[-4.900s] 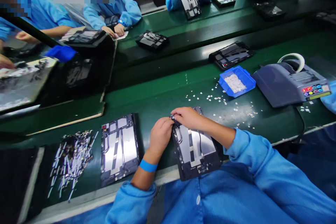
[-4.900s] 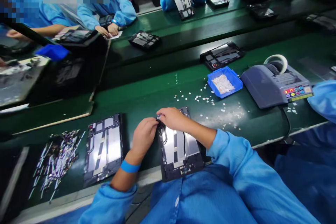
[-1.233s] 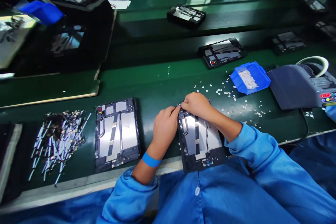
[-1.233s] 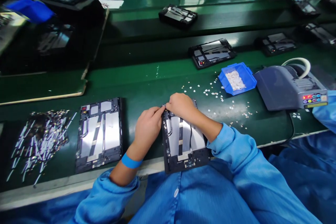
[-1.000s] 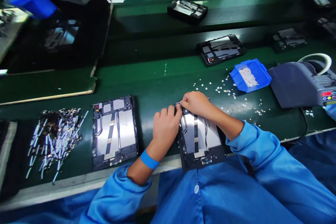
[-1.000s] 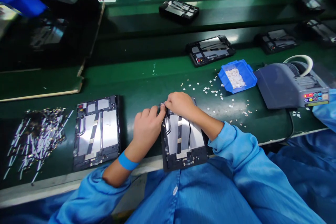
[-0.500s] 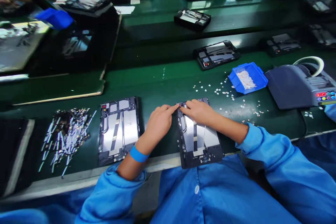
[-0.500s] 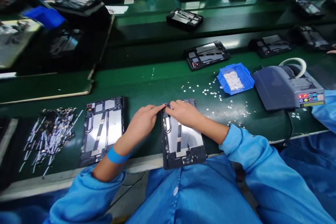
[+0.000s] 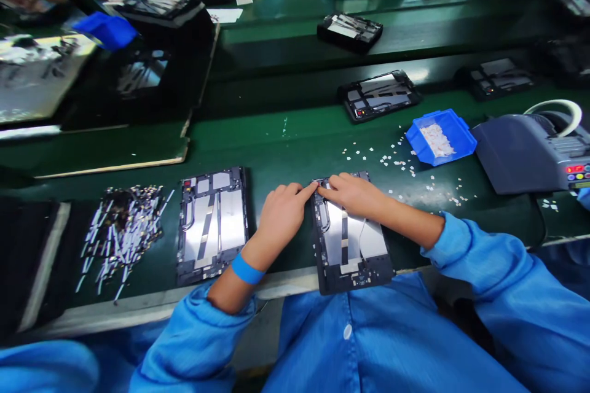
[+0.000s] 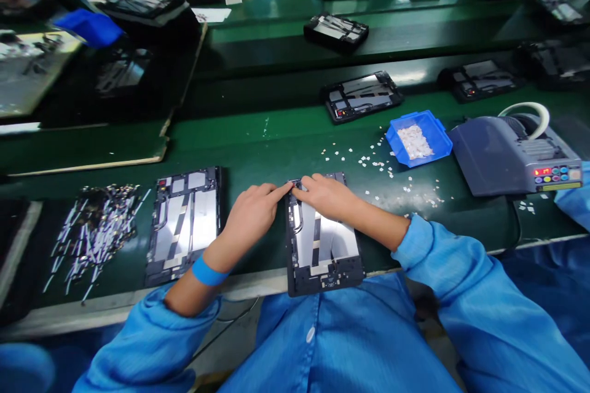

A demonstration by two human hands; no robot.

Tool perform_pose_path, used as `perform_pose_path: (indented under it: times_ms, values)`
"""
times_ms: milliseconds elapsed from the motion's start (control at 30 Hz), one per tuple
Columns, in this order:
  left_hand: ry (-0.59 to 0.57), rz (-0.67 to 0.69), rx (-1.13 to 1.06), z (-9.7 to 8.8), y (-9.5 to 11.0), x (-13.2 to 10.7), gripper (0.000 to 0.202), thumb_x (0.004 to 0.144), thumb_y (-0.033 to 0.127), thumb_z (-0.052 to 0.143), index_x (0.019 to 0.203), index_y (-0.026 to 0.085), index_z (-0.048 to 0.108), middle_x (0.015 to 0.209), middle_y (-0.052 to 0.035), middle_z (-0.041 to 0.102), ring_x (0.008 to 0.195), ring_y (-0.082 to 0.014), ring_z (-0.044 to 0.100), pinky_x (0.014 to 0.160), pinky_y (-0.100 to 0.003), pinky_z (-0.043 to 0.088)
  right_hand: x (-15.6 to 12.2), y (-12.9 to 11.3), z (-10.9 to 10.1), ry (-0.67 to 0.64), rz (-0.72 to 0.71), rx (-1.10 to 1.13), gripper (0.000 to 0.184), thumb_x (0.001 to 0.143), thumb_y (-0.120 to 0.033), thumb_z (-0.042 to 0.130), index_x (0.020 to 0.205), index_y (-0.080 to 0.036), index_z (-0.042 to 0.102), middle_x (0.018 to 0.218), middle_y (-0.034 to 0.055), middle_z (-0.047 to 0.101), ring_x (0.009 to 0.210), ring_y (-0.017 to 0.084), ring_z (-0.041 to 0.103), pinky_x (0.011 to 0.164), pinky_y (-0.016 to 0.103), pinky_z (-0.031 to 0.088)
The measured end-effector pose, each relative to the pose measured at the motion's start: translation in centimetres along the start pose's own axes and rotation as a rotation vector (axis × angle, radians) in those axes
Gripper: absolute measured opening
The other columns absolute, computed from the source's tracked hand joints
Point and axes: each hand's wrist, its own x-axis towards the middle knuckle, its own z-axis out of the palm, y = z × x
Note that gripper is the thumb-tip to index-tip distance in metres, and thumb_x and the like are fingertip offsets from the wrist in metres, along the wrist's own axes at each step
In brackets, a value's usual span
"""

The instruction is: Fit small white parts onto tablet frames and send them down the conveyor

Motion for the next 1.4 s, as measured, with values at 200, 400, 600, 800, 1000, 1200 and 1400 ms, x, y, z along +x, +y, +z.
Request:
perform_pose_path:
  times_ms: [200,400,600,800,1000,1200,1400]
  values:
    - [0.023,0.028,-0.034,-0.3,-0.1,0.2,0.049,0.103,0.018,0.044,0.149,0.026,0.058,0.123,-0.0107,0.072,0.097,-0.0282,0.064,0.085,-0.04,0.047,-0.2,1.0,0.0,-0.038,-0.021,0.116,0.043,0.103,-0.011,0.05,0.144,-0.021,0.06,0.109,0.0102,0.062,0.093,0.023,0.053,0.08,0.033,0.045]
    - [0.079,-0.013,-0.052,-0.2,0.5,0.2,0.045,0.103,0.018,0.043,0.144,0.021,0.062,0.126,-0.0114,0.073,0.103,-0.0283,0.065,0.092,-0.041,0.049,-0.4,1.0,1.3,0.05,0.041,0.213,0.042,0.102,-0.008,0.049,0.141,-0.017,0.061,0.118,0.013,0.063,0.1,0.023,0.054,0.091,0.036,0.048]
    - [0.072,0.059,0.093,-0.1,1.7,-0.2,0.052,0.099,0.015,0.039,0.147,0.016,0.059,0.132,-0.0201,0.069,0.1,-0.0358,0.067,0.08,-0.048,0.053,-2.8,0.3,-1.0,0.205,0.154,0.42,0.038,0.1,-0.009,0.049,0.133,-0.017,0.065,0.124,0.0109,0.069,0.113,0.021,0.061,0.102,0.036,0.049]
    - [0.171,0.112,0.048,1.2,0.4,0.3,0.059,0.095,0.019,0.029,0.145,0.021,0.061,0.117,-0.0161,0.076,0.085,-0.0362,0.07,0.076,-0.052,0.057,-17.8,4.5,-3.5,1.177,1.204,0.923,0.019,0.088,-0.034,0.071,0.101,-0.02,0.069,0.081,-0.0016,0.07,0.066,0.012,0.063,0.06,0.022,0.05]
    - [0.222,0.132,-0.038,1.0,0.1,0.6,0.061,0.085,0.026,0.034,0.137,0.028,0.067,0.103,-0.0136,0.078,0.082,-0.0394,0.069,0.076,-0.058,0.057,-29.0,10.5,-5.3,1.677,1.622,1.166,0.032,0.086,-0.04,0.073,0.078,-0.02,0.05,0.057,-0.0092,0.053,0.042,0.005,0.045,0.04,0.016,0.035]
    - [0.205,0.115,-0.003,1.1,-0.1,0.5,0.06,0.089,0.03,0.033,0.14,0.031,0.064,0.11,-0.0115,0.078,0.083,-0.0366,0.069,0.078,-0.054,0.057,-29.1,13.3,-5.5,1.743,1.624,1.305,0.025,0.094,-0.029,0.065,0.075,-0.019,0.05,0.054,-0.0085,0.052,0.04,0.005,0.043,0.037,0.014,0.032]
    - [0.272,0.02,-0.175,0.9,-0.1,-0.2,0.052,0.094,0.036,0.033,0.128,0.028,0.072,0.107,-0.0129,0.077,0.086,-0.0383,0.069,0.079,-0.054,0.056,-24.9,8.8,-4.6,1.757,1.535,1.285,0.037,0.082,-0.031,0.079,0.073,-0.02,0.045,0.054,-0.0117,0.048,0.043,0.003,0.044,0.04,0.012,0.032]
